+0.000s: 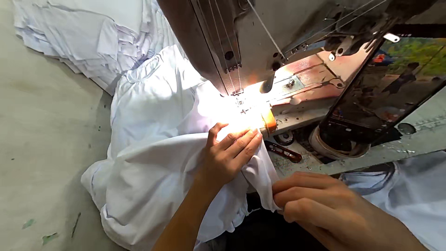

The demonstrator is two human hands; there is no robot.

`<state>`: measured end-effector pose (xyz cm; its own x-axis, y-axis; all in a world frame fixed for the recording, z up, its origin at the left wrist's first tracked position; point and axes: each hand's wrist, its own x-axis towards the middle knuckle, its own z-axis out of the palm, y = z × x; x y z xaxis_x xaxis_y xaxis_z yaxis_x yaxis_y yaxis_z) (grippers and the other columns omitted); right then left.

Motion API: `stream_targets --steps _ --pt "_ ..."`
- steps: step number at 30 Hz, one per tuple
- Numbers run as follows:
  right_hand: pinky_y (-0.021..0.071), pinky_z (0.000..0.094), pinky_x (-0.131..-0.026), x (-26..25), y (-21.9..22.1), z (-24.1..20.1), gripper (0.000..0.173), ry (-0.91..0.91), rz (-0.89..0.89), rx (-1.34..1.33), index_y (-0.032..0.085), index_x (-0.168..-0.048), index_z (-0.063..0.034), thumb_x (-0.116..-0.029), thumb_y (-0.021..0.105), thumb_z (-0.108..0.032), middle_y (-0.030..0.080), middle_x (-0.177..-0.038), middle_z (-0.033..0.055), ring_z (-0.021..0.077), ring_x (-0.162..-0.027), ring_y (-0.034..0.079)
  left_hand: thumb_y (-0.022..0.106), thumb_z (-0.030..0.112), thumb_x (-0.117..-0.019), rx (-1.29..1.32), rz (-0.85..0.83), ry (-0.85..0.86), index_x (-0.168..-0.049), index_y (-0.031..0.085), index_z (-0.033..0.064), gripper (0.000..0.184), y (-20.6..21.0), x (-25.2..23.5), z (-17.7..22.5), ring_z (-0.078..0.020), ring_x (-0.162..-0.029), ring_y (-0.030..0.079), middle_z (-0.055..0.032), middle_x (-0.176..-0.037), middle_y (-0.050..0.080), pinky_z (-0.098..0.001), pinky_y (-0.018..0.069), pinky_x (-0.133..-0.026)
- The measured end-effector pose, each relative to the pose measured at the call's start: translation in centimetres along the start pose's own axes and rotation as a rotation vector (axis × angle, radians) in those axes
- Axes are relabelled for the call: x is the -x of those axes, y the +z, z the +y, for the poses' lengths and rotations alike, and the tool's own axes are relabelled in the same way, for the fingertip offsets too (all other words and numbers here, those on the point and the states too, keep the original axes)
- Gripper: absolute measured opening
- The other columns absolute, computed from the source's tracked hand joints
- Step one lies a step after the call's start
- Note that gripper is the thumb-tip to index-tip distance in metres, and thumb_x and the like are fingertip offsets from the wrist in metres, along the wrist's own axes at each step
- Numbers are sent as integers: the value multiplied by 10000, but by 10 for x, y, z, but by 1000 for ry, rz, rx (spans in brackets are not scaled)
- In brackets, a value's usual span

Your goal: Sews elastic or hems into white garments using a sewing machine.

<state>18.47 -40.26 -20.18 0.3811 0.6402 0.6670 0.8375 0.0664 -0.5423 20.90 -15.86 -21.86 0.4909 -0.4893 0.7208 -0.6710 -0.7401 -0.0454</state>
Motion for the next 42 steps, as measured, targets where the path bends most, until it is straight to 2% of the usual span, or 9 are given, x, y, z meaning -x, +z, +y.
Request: stream_targets --steps 16,23,25,28,33,35,37,39,42 --pt "539 319 -726 -6 9 5 164 237 -57 227 640 -989 -66 -1048 488 -82 761 -992 128 241 -1002 721 440 189 -1078 -185 -325 -87 -1158 646 218 223 -74 7 -29 -141 -1191 586 43 -1169 703 -455 270 -1115" --pt "566 269 -671 -40 27 44 167 182 158 320 652 -946 -121 -1027 506 -124 712 -858 27 151 -854 707 558 20 -904 -305 -562 28 -891 709 65 158 -82 -30 -82 -326 -891 703 -125 -857 698 -583 485 -937" --pt "540 255 -627 -47 26 50 161 173 159 342 668 -968 -111 -1019 515 -116 698 -843 27 149 -791 681 657 28 -827 -375 -726 -64 -953 756 22 161 -113 -56 -50 -384 -816 690 -159 -810 696 -644 474 -878" --pt "549 271 -685 -48 16 49 203 143 60 374 722 -1021 -125 -1003 522 -99 692 -906 34 178 -874 671 635 262 -995 -300 -834 -128 -897 735 103 211 -154 -85 40 -312 -804 660 -99 -786 691 -521 434 -897" --pt "540 321 -882 -37 -2 27 209 -74 -30 86 759 -1034 -187 -1042 551 -204 715 -1027 27 192 -1102 647 523 56 -1025 -104 -504 -167 -840 691 147 265 -142 -53 86 -194 -908 568 -12 -774 635 -401 297 -1002" --pt "542 293 -905 -39 -7 16 171 -127 28 4 739 -1035 -152 -1046 577 -209 716 -1020 40 174 -1089 657 619 262 -1011 -9 -177 -296 -907 669 227 121 -124 -28 80 -96 -1056 543 68 -907 637 -365 236 -1099" --pt "556 278 -901 -43 -12 10 142 -125 90 -11 692 -981 -116 -1040 586 -190 705 -991 42 153 -1055 668 653 616 -910 -45 43 -452 -1142 594 318 383 -86 3 70 -54 -1319 464 139 -1220 606 -396 196 -1219" --pt "560 259 -887 -46 -17 10 138 -98 142 -15 645 -946 -92 -1033 581 -178 689 -959 47 136 -1021 670 584 766 -853 -172 59 -575 -1352 578 252 717 -48 28 52 -277 -1417 441 -25 -1389 601 -603 189 -1206" --pt "561 245 -893 -48 -19 9 138 -53 193 -61 606 -952 -60 -1029 599 -174 682 -984 69 132 -1033 668 575 464 -946 -387 1 -530 -1199 725 228 377 -51 24 28 -481 -1305 526 -146 -1255 691 -796 218 -1063"
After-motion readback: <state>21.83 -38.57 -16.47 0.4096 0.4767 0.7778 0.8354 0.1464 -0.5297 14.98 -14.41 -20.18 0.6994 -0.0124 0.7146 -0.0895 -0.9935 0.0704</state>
